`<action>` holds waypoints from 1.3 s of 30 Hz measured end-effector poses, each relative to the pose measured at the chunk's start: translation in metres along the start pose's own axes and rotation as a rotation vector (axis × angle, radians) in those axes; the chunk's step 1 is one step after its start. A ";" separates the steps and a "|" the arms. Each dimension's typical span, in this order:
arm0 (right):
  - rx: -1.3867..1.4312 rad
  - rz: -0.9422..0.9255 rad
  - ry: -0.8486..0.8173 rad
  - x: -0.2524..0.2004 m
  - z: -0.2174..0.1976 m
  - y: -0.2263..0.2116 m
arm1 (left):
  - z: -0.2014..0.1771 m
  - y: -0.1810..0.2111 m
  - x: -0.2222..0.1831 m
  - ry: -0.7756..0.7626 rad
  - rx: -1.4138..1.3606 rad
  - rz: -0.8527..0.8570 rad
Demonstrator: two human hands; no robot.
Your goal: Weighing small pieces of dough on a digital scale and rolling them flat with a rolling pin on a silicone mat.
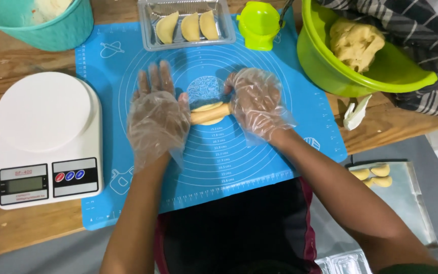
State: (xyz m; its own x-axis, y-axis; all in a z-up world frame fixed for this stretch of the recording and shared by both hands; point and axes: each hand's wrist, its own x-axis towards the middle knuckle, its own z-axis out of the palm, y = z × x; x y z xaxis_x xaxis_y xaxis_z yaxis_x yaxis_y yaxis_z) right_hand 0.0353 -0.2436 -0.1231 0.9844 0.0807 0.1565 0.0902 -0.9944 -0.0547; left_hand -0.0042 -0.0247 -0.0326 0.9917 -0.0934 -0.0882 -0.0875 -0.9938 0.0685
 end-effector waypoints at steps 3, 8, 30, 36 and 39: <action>0.004 -0.015 0.004 -0.012 -0.018 -0.005 | -0.008 0.004 -0.013 -0.080 0.005 0.012; 0.037 -0.072 -0.006 -0.032 -0.046 -0.013 | -0.002 0.007 -0.021 -0.137 0.058 -0.004; 0.580 -0.066 -0.264 -0.074 -0.158 -0.013 | -0.033 0.006 -0.079 -0.144 0.010 0.078; 0.475 -0.052 -0.495 -0.060 -0.192 -0.027 | -0.029 0.027 -0.064 -0.179 -0.166 0.352; 0.335 -0.016 -0.659 -0.049 -0.188 -0.032 | -0.026 0.034 -0.050 -0.203 -0.064 0.465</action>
State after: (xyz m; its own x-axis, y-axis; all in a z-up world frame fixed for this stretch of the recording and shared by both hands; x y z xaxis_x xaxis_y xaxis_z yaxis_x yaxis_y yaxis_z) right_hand -0.0447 -0.2289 0.0568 0.8594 0.2243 -0.4594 0.0430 -0.9271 -0.3723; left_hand -0.0542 -0.0520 0.0000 0.8104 -0.5409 -0.2250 -0.5029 -0.8394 0.2063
